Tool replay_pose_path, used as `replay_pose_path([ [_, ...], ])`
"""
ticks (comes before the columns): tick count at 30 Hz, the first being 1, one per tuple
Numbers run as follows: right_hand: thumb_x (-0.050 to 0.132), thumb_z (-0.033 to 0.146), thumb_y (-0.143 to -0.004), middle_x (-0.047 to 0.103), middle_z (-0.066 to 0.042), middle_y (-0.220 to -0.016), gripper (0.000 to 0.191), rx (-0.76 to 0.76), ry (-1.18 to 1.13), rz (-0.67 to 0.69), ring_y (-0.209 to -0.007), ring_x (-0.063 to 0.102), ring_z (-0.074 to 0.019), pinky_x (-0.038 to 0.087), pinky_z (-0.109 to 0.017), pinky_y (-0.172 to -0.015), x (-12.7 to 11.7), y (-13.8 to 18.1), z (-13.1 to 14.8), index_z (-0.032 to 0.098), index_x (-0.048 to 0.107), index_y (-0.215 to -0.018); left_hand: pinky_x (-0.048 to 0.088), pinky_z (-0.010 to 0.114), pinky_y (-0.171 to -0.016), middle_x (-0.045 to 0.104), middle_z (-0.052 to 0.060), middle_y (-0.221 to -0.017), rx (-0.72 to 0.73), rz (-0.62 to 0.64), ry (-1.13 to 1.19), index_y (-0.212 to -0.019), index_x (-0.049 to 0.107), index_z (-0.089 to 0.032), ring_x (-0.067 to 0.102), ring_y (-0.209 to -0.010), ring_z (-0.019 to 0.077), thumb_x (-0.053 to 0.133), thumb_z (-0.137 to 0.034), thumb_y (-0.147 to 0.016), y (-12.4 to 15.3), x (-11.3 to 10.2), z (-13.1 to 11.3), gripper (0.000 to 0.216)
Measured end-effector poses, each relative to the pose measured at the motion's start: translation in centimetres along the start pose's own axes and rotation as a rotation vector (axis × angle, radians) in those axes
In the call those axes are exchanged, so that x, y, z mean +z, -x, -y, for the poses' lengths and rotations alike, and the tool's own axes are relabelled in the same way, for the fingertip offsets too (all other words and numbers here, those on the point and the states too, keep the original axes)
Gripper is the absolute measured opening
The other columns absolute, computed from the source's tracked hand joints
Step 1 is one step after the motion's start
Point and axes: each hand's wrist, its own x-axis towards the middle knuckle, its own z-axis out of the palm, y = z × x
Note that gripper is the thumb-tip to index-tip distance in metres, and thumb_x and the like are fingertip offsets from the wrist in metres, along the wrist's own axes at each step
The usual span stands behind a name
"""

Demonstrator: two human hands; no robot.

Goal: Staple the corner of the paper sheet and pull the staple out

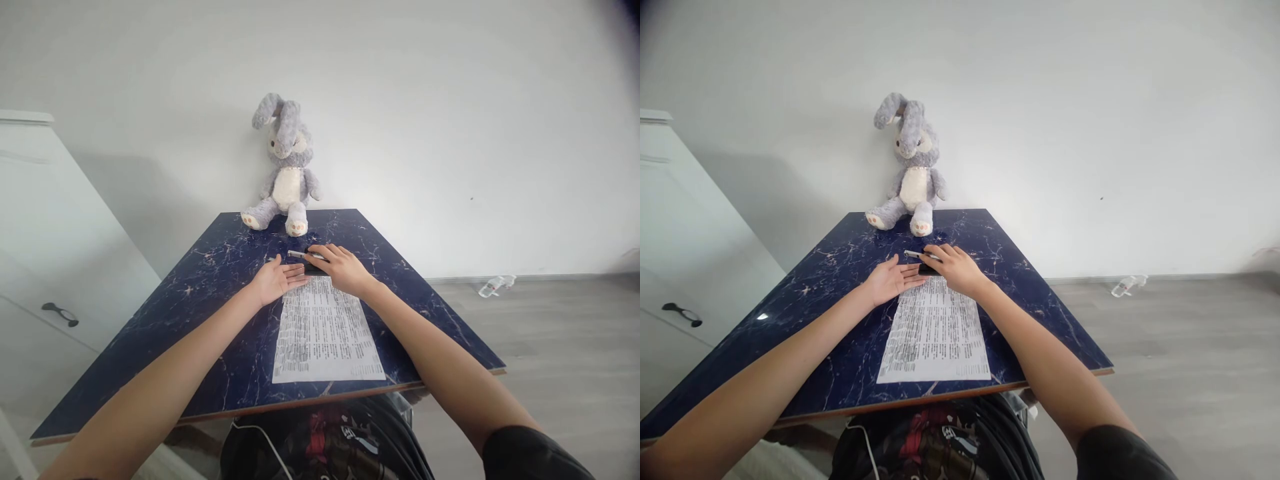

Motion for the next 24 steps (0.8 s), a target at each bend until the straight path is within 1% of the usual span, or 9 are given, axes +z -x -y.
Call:
replay_pose_path([
  [3, 0.044, -0.007, -0.093, 0.050, -0.011, -0.154, 0.066, -0.067, 0.090, 0.025, -0.128, 0.053, -0.0314, 0.053, -0.046, -0.096, 0.1, 0.0, 0.0, 0.022, 0.048, -0.152, 0.056, 0.050, -0.107, 0.069, 0.029, -0.116, 0.006, 0.000, -0.004, -0.138, 0.054, 0.004, 0.070, -0.118, 0.0365, 0.036, -0.049, -0.108, 0.1, 0.2, 0.1, 0.064],
  [7, 0.046, 0.001, -0.101, 0.053, -0.011, -0.153, 0.056, -0.101, 0.109, 0.027, -0.124, 0.055, -0.0315, 0.052, -0.046, -0.094, 0.3, 0.1, -0.3, 0.024, 0.048, -0.152, 0.052, 0.047, -0.113, 0.072, 0.025, -0.119, 0.053, 0.008, -0.066, -0.127, 0.065, -0.006, 0.067, -0.124, 0.0321, 0.046, -0.039, -0.106, -0.2, -0.1, 0.2, 0.043],
  [9, 0.046, 0.003, -0.102, 0.053, -0.010, -0.153, 0.055, -0.109, 0.111, 0.013, -0.124, 0.055, -0.0318, 0.051, -0.046, -0.095, 0.3, 0.1, -0.3, 0.026, 0.048, -0.152, 0.050, 0.047, -0.116, 0.072, 0.024, -0.120, 0.086, 0.017, -0.123, -0.118, 0.069, -0.009, 0.065, -0.128, 0.0326, 0.052, -0.037, -0.103, -0.3, -0.3, 0.2, 0.036],
  [12, 0.049, 0.004, -0.103, 0.052, -0.009, -0.154, 0.054, -0.125, 0.103, 0.000, -0.126, 0.054, -0.0325, 0.051, -0.046, -0.095, 0.1, 0.0, -0.2, 0.027, 0.047, -0.152, 0.049, 0.049, -0.117, 0.071, 0.024, -0.122, 0.142, 0.026, -0.207, -0.106, 0.071, -0.012, 0.063, -0.131, 0.0341, 0.056, -0.038, -0.101, -0.5, -0.5, 0.3, 0.030],
  [16, 0.050, 0.004, -0.102, 0.054, -0.009, -0.152, 0.053, -0.120, 0.078, 0.020, -0.124, 0.054, -0.0321, 0.050, -0.045, -0.095, 0.2, -0.1, 0.1, 0.027, 0.049, -0.150, 0.050, 0.049, -0.117, 0.072, 0.023, -0.117, 0.160, 0.019, -0.221, -0.101, 0.070, -0.013, 0.064, -0.129, 0.0344, 0.061, -0.040, -0.099, -0.7, -0.7, 0.3, 0.028],
  [18, 0.051, 0.002, -0.098, 0.054, -0.010, -0.152, 0.056, -0.090, 0.035, 0.016, -0.124, 0.055, -0.0322, 0.050, -0.045, -0.096, 0.5, 0.0, 0.1, 0.027, 0.052, -0.148, 0.050, 0.047, -0.117, 0.072, 0.022, -0.116, 0.161, 0.026, -0.207, -0.102, 0.070, -0.013, 0.066, -0.128, 0.0336, 0.062, -0.037, -0.098, -0.8, -0.9, 0.3, 0.026],
  [21, 0.053, -0.002, -0.090, 0.052, -0.012, -0.151, 0.062, 0.038, -0.154, -0.039, -0.120, 0.057, -0.0300, 0.050, -0.043, -0.093, 1.0, 0.2, -0.3, 0.026, 0.055, -0.146, 0.051, 0.046, -0.117, 0.073, 0.021, -0.112, 0.195, 0.009, -0.199, -0.099, 0.072, -0.011, 0.067, -0.126, 0.0320, 0.065, -0.019, -0.093, -1.1, -1.0, 0.4, 0.012],
  [22, 0.055, 0.001, -0.088, 0.055, -0.013, -0.146, 0.059, 0.107, -0.254, -0.071, -0.115, 0.060, -0.0283, 0.050, -0.041, -0.090, 1.1, 0.3, -0.6, 0.024, 0.057, -0.142, 0.050, 0.045, -0.118, 0.074, 0.020, -0.110, 0.232, -0.020, -0.201, -0.097, 0.072, -0.011, 0.067, -0.125, 0.0315, 0.065, -0.014, -0.091, -1.2, -1.1, 0.4, 0.009],
  [24, 0.062, 0.012, -0.088, 0.066, -0.011, -0.120, 0.038, 0.269, -0.457, -0.092, -0.094, 0.064, -0.0238, 0.049, -0.035, -0.078, 1.1, 0.4, -1.2, 0.018, 0.065, -0.125, 0.050, 0.045, -0.118, 0.075, 0.019, -0.107, 0.360, -0.124, -0.203, -0.093, 0.072, -0.010, 0.069, -0.121, 0.0298, 0.064, -0.006, -0.089, -1.3, -1.2, 0.3, 0.010],
])
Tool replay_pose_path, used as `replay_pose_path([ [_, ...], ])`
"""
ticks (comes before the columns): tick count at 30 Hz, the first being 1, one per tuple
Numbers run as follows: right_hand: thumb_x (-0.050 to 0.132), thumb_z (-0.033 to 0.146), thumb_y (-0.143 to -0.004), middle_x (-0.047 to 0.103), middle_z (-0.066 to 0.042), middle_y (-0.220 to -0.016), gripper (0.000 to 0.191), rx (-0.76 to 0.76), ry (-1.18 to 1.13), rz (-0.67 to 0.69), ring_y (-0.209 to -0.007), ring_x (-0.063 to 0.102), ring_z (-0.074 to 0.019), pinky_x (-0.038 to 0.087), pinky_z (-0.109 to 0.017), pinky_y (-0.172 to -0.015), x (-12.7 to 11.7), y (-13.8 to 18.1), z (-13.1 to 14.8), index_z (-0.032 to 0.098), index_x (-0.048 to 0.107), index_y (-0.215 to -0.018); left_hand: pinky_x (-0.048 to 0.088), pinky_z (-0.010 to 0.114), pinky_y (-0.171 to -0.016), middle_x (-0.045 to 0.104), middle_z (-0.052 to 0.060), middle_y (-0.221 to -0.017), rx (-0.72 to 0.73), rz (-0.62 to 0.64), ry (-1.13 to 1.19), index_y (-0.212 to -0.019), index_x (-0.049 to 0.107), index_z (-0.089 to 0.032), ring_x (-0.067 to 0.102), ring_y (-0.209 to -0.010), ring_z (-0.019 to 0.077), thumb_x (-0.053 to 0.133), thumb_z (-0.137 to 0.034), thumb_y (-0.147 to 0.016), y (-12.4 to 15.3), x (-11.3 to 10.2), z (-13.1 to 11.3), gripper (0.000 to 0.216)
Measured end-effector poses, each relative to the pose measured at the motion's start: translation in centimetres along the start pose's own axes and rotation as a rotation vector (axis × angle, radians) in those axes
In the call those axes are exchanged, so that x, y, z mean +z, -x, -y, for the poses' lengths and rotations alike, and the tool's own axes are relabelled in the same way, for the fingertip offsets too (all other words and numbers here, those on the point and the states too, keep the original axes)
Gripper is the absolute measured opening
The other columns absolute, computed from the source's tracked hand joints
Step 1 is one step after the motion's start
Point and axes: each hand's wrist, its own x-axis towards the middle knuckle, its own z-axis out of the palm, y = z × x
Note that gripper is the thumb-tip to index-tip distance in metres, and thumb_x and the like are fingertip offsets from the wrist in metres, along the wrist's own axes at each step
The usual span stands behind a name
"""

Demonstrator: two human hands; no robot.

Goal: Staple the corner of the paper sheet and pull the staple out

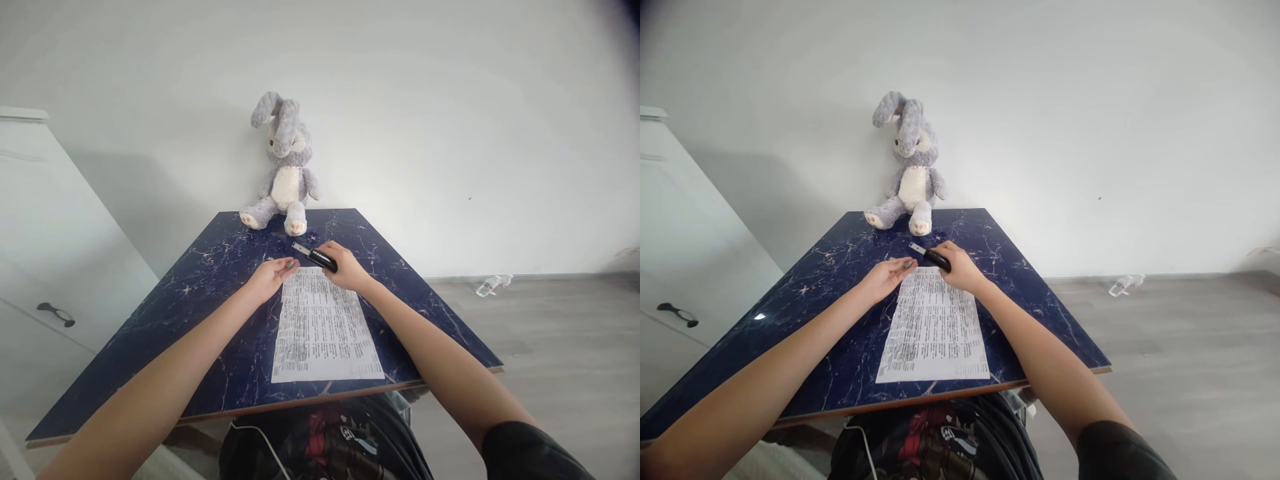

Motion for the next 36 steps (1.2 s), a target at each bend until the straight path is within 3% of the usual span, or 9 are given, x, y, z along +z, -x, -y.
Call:
replay_pose_path([
  [2, 0.068, 0.028, -0.089, 0.066, -0.004, -0.088, 0.017, 0.141, -0.142, 0.051, -0.072, 0.058, -0.0184, 0.042, -0.030, -0.066, -0.3, -0.1, -0.5, 0.015, 0.068, -0.100, 0.051, 0.044, -0.117, 0.075, 0.017, -0.103, 0.135, -0.135, -0.005, -0.090, 0.072, -0.010, 0.072, -0.116, 0.0269, 0.062, -0.003, -0.089, -0.1, -0.2, -0.2, 0.013],
  [4, 0.069, 0.038, -0.088, 0.059, 0.001, -0.073, 0.023, 0.190, -0.217, 0.166, -0.063, 0.052, -0.0150, 0.036, -0.028, -0.061, -0.5, -0.1, -0.8, 0.016, 0.064, -0.086, 0.052, 0.044, -0.115, 0.076, 0.014, -0.100, 0.234, -0.226, -0.011, -0.090, 0.072, -0.011, 0.074, -0.109, 0.0238, 0.062, -0.001, -0.089, 0.0, -0.3, -0.6, 0.014],
  [10, 0.076, 0.035, -0.087, 0.061, 0.001, -0.073, 0.021, 0.016, -0.244, 0.405, -0.064, 0.053, -0.0149, 0.038, -0.028, -0.062, 0.0, 0.0, -0.4, 0.016, 0.066, -0.085, 0.056, 0.050, -0.107, 0.077, 0.015, -0.108, 0.490, -0.190, -0.194, -0.107, 0.071, -0.012, 0.077, -0.100, 0.0253, 0.077, -0.020, -0.088, 1.5, 0.9, -1.5, 0.022],
  [16, 0.078, 0.049, -0.092, 0.067, -0.012, -0.124, 0.058, -0.139, -0.286, -0.025, -0.112, 0.063, -0.0282, 0.052, -0.044, -0.095, -0.2, -0.2, 1.1, 0.022, 0.060, -0.140, 0.058, 0.042, -0.100, 0.065, 0.012, -0.140, 0.570, 0.029, -0.421, -0.123, 0.062, -0.024, 0.075, -0.106, 0.0269, 0.085, -0.032, -0.082, 3.9, 3.2, -1.5, 0.048],
  [21, 0.066, 0.037, -0.103, 0.070, -0.009, -0.117, 0.025, -0.360, -0.236, -0.123, -0.107, 0.064, -0.0265, 0.054, -0.047, -0.096, 0.0, -0.4, 1.8, 0.027, 0.072, -0.126, 0.058, 0.037, -0.096, 0.061, 0.008, -0.140, 0.512, 0.209, -0.494, -0.122, 0.060, -0.025, 0.076, -0.100, 0.0230, 0.082, -0.032, -0.084, 4.5, 3.8, -0.5, 0.044],
  [24, 0.059, 0.031, -0.107, 0.073, -0.008, -0.110, 0.021, -0.380, -0.217, -0.115, -0.098, 0.065, -0.0251, 0.056, -0.047, -0.091, 0.4, -0.4, 2.0, 0.028, 0.076, -0.118, 0.057, 0.038, -0.095, 0.063, 0.009, -0.134, 0.480, 0.226, -0.500, -0.119, 0.061, -0.024, 0.074, -0.099, 0.0233, 0.082, -0.035, -0.083, 4.8, 4.0, -0.1, 0.043],
  [28, 0.059, 0.032, -0.106, 0.074, -0.009, -0.110, 0.022, -0.284, -0.217, -0.177, -0.102, 0.066, -0.0272, 0.056, -0.049, -0.092, 0.1, -0.5, 1.6, 0.026, 0.077, -0.116, 0.055, 0.037, -0.094, 0.067, 0.010, -0.126, 0.532, 0.168, -0.497, -0.115, 0.062, -0.024, 0.073, -0.102, 0.0252, 0.080, -0.042, -0.086, 4.8, 4.0, -0.6, 0.038],
  [31, 0.065, 0.036, -0.101, 0.076, -0.009, -0.105, 0.020, -0.091, -0.237, -0.280, -0.098, 0.068, -0.0277, 0.058, -0.046, -0.088, -0.9, -0.5, -0.4, 0.024, 0.078, -0.111, 0.054, 0.037, -0.087, 0.069, 0.009, -0.110, 0.650, -0.072, -0.562, -0.112, 0.063, -0.024, 0.072, -0.098, 0.0254, 0.061, -0.049, -0.099, 3.3, 2.1, -1.7, 0.028],
  [36, 0.069, 0.028, -0.092, 0.077, -0.009, -0.096, 0.016, 0.291, -0.066, -0.285, -0.085, 0.068, -0.0270, 0.056, -0.043, -0.087, -2.9, 0.7, -7.3, 0.021, 0.081, -0.099, 0.038, 0.050, -0.113, 0.063, 0.019, -0.125, 0.679, -0.317, -1.256, -0.113, 0.072, -0.018, 0.054, -0.127, 0.0385, 0.060, -0.029, -0.096, -0.9, -4.0, -2.8, 0.023],
])
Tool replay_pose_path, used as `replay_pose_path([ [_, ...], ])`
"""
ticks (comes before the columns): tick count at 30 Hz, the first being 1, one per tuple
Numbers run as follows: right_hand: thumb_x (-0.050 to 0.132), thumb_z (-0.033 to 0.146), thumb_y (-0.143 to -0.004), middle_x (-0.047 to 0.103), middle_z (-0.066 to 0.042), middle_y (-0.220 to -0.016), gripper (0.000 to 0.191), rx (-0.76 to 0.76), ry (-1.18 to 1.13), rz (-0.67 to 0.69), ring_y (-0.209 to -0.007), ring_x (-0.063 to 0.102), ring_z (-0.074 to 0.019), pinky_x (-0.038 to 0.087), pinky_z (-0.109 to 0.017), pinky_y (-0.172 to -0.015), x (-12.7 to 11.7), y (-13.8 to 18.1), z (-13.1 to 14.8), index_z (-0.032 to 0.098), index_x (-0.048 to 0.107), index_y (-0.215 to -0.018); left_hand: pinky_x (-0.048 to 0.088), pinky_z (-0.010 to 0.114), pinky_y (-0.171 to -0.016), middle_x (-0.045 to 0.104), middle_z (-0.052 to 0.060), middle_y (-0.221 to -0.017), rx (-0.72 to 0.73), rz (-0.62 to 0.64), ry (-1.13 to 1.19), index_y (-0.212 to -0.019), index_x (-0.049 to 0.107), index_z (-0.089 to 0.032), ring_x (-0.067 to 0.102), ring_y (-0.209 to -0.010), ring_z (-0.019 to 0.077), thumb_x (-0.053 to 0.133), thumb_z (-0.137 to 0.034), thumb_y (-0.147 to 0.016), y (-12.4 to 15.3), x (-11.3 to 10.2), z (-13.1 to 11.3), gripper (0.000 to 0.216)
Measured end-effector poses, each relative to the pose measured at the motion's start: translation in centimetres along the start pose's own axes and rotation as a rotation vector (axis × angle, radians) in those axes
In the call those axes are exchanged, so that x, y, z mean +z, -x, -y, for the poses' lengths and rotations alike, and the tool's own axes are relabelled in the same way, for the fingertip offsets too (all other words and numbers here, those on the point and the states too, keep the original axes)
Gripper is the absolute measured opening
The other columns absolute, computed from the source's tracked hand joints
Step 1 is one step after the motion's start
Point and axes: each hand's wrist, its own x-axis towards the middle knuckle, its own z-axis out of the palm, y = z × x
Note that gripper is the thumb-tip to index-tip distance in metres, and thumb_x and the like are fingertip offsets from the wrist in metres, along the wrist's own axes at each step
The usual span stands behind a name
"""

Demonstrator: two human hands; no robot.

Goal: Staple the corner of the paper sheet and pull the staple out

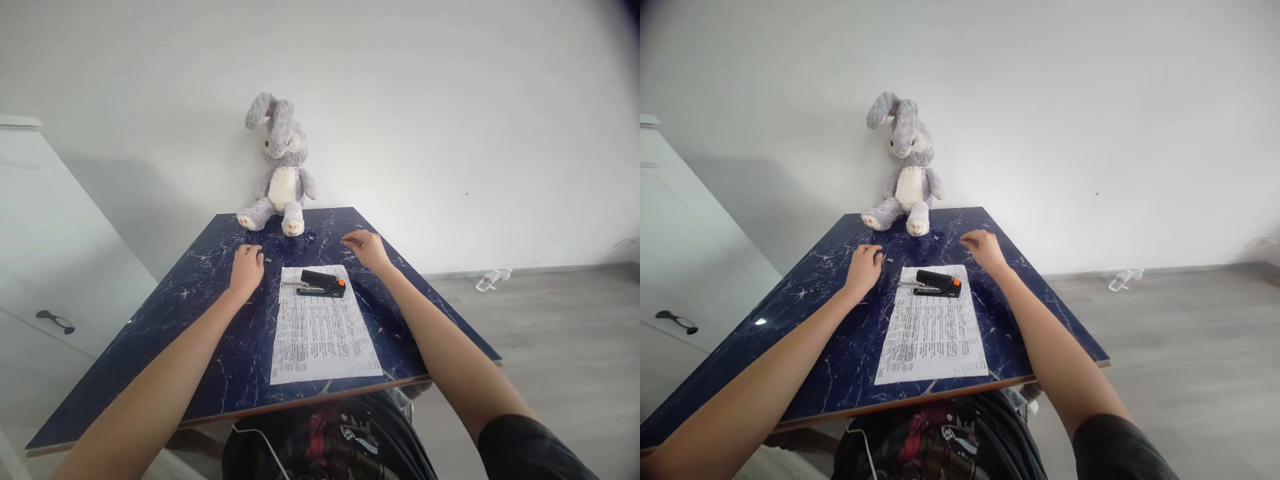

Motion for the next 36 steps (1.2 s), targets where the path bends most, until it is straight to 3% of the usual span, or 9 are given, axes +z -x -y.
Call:
replay_pose_path([
  [5, 0.069, 0.021, -0.086, 0.079, -0.009, -0.093, 0.019, 0.264, 0.190, -0.003, -0.084, 0.070, -0.0269, 0.055, -0.041, -0.089, -1.4, 0.1, -5.8, 0.018, 0.081, -0.100, 0.038, 0.059, -0.107, 0.064, 0.019, -0.127, -0.030, 0.237, -0.316, -0.123, 0.074, -0.023, 0.054, -0.122, 0.0413, 0.058, -0.023, -0.096, -0.3, 0.9, 3.0, 0.032],
  [13, 0.073, 0.024, -0.084, 0.077, -0.009, -0.092, 0.011, 0.308, 0.280, 0.109, -0.091, 0.069, -0.0270, 0.055, -0.039, -0.088, 0.0, 0.8, -7.8, 0.019, 0.081, -0.090, 0.044, 0.042, -0.100, 0.068, 0.013, -0.104, 0.071, 0.268, -0.280, -0.089, 0.075, -0.023, 0.062, -0.107, 0.0322, 0.063, -0.018, -0.091, -0.7, 1.2, 2.7, 0.013],
  [16, 0.077, 0.027, -0.083, 0.074, -0.013, -0.109, 0.019, 0.256, 0.288, 0.102, -0.104, 0.066, -0.0301, 0.053, -0.043, -0.096, 0.3, 0.5, -6.6, 0.018, 0.080, -0.100, 0.045, 0.042, -0.098, 0.071, 0.013, -0.097, 0.038, 0.223, -0.145, -0.082, 0.069, -0.022, 0.065, -0.103, 0.0312, 0.065, -0.020, -0.090, -0.8, 1.3, 2.4, 0.009],
  [19, 0.072, 0.038, -0.092, 0.073, -0.012, -0.112, 0.027, 0.099, 0.077, 0.136, -0.099, 0.068, -0.0274, 0.055, -0.042, -0.093, 0.5, 0.2, -3.2, 0.018, 0.078, -0.109, 0.050, 0.039, -0.087, 0.075, 0.011, -0.096, -0.048, 0.213, 0.199, -0.093, 0.066, -0.021, 0.070, -0.091, 0.0271, 0.063, -0.033, -0.094, -0.4, 1.7, 1.5, 0.012],
  [22, 0.062, 0.047, -0.100, 0.074, -0.009, -0.112, 0.033, -0.117, -0.230, 0.358, -0.098, 0.069, -0.0246, 0.055, -0.035, -0.084, 1.2, 0.6, 1.3, 0.020, 0.077, -0.112, 0.052, 0.033, -0.073, 0.076, 0.010, -0.095, -0.108, 0.244, 0.514, -0.099, 0.064, -0.019, 0.070, -0.083, 0.0233, 0.070, -0.046, -0.089, 0.3, 2.3, 0.1, 0.030],
  [26, 0.071, 0.051, -0.095, 0.073, -0.009, -0.115, 0.041, -0.294, -0.306, 0.574, -0.098, 0.068, -0.0235, 0.053, -0.033, -0.082, 2.9, 1.6, 5.7, 0.020, 0.073, -0.122, 0.049, 0.028, -0.066, 0.072, 0.006, -0.086, -0.141, 0.255, 0.723, -0.095, 0.065, -0.018, 0.066, -0.077, 0.0191, 0.083, -0.051, -0.078, 1.2, 2.7, -1.8, 0.041],
  [29, 0.082, 0.046, -0.086, 0.073, -0.008, -0.108, 0.045, -0.339, -0.218, 0.646, -0.092, 0.066, -0.0230, 0.050, -0.032, -0.079, 4.0, 2.1, 6.9, 0.018, 0.070, -0.119, 0.048, 0.027, -0.069, 0.068, 0.002, -0.081, -0.206, 0.285, 0.880, -0.101, 0.067, -0.017, 0.063, -0.073, 0.0153, 0.084, -0.049, -0.077, 1.7, 2.7, -2.7, 0.043],
  [33, 0.077, 0.029, -0.087, 0.066, -0.001, -0.082, 0.020, -0.330, -0.115, 0.655, -0.069, 0.058, -0.0158, 0.039, -0.027, -0.064, 4.5, 2.3, 7.1, 0.017, 0.066, -0.098, 0.049, 0.026, -0.070, 0.067, 0.002, -0.082, -0.331, 0.321, 1.074, -0.098, 0.067, -0.016, 0.062, -0.075, 0.0133, 0.089, -0.044, -0.073, 1.7, 2.3, -3.4, 0.044],
  [36, 0.075, 0.024, -0.085, 0.061, 0.002, -0.076, 0.016, -0.333, -0.112, 0.631, -0.064, 0.053, -0.0130, 0.036, -0.025, -0.061, 4.3, 2.2, 6.8, 0.017, 0.062, -0.090, 0.049, 0.025, -0.067, 0.070, 0.005, -0.088, -0.421, 0.333, 1.137, -0.093, 0.065, -0.015, 0.062, -0.073, 0.0121, 0.091, -0.043, -0.072, 1.7, 2.0, -3.7, 0.044],
])
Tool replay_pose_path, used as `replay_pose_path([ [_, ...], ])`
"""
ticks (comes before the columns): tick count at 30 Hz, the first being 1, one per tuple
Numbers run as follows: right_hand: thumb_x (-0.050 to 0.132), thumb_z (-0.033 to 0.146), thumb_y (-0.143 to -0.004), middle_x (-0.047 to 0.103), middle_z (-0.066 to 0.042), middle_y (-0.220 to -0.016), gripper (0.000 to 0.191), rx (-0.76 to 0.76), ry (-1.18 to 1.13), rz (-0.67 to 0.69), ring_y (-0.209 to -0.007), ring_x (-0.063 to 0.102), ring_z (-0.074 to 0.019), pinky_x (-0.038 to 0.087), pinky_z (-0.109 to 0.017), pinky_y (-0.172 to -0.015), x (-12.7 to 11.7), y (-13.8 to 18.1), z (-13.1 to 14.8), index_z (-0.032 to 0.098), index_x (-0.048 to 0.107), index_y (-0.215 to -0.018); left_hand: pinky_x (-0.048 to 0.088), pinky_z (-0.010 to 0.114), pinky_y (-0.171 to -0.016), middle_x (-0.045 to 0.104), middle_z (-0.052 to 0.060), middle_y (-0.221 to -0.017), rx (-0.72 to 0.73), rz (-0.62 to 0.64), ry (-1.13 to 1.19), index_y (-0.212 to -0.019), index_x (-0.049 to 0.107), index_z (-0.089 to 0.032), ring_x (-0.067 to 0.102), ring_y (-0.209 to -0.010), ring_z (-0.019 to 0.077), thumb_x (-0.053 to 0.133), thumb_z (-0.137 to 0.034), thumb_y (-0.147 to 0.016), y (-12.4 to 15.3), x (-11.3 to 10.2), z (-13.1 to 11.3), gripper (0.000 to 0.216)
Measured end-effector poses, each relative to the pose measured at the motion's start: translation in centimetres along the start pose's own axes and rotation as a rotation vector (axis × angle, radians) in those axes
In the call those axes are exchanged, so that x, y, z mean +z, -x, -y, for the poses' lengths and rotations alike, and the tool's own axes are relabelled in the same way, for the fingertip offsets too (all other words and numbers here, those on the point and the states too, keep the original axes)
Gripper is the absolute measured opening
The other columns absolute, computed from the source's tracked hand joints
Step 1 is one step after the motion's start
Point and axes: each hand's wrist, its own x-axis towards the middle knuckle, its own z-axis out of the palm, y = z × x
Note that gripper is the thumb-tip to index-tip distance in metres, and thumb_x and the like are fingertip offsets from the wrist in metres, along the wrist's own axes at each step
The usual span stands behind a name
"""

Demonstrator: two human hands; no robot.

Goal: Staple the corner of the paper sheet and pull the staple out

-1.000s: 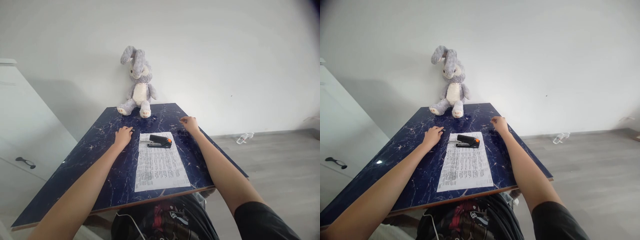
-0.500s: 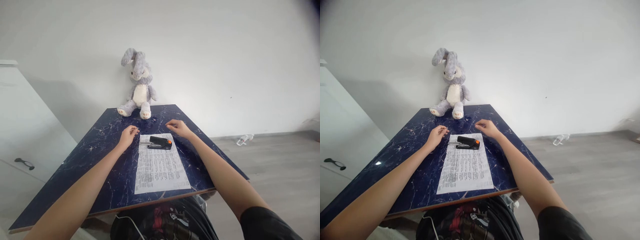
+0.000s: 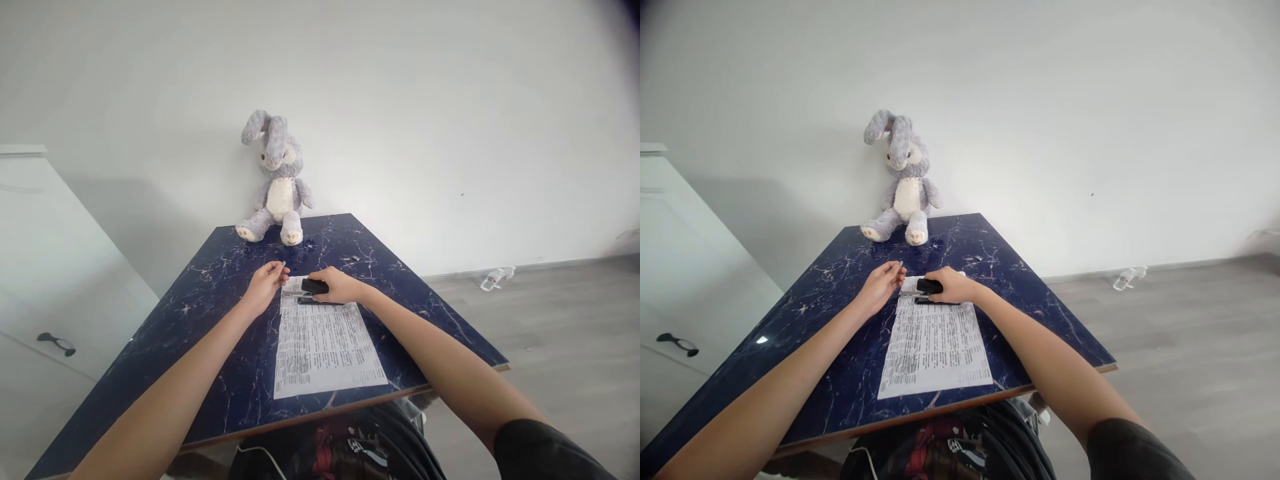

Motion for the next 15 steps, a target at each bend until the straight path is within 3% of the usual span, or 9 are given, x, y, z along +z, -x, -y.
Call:
replay_pose_path([
  [8, 0.076, 0.020, -0.080, 0.067, -0.001, -0.082, 0.018, 0.051, 0.014, -0.059, -0.070, 0.058, -0.0147, 0.038, -0.024, -0.064, -0.6, 0.3, -1.5, 0.016, 0.068, -0.096, 0.056, 0.023, -0.073, 0.074, 0.005, -0.091, -0.043, -0.007, 0.074, -0.095, 0.068, -0.016, 0.067, -0.076, 0.0113, 0.092, -0.023, -0.072, 0.2, 0.3, -0.3, 0.034],
  [12, 0.076, 0.022, -0.082, 0.069, -0.001, -0.083, 0.019, 0.062, -0.006, -0.051, -0.068, 0.058, -0.0148, 0.039, -0.024, -0.063, -0.8, 0.5, -1.6, 0.016, 0.069, -0.098, 0.061, 0.024, -0.080, 0.075, 0.008, -0.094, -0.156, -0.071, 0.103, -0.105, 0.075, -0.014, 0.070, -0.079, 0.0114, 0.082, -0.010, -0.082, 0.3, 0.2, -0.5, 0.024],
  [15, 0.076, 0.025, -0.083, 0.069, -0.001, -0.082, 0.018, 0.065, -0.017, -0.046, -0.066, 0.058, -0.0146, 0.038, -0.025, -0.060, -0.8, 0.6, -1.7, 0.016, 0.069, -0.097, 0.063, 0.023, -0.076, 0.076, 0.010, -0.092, -0.241, -0.112, 0.050, -0.109, 0.078, -0.011, 0.072, -0.077, 0.0128, 0.073, -0.006, -0.088, 0.2, -0.1, -0.7, 0.022],
])
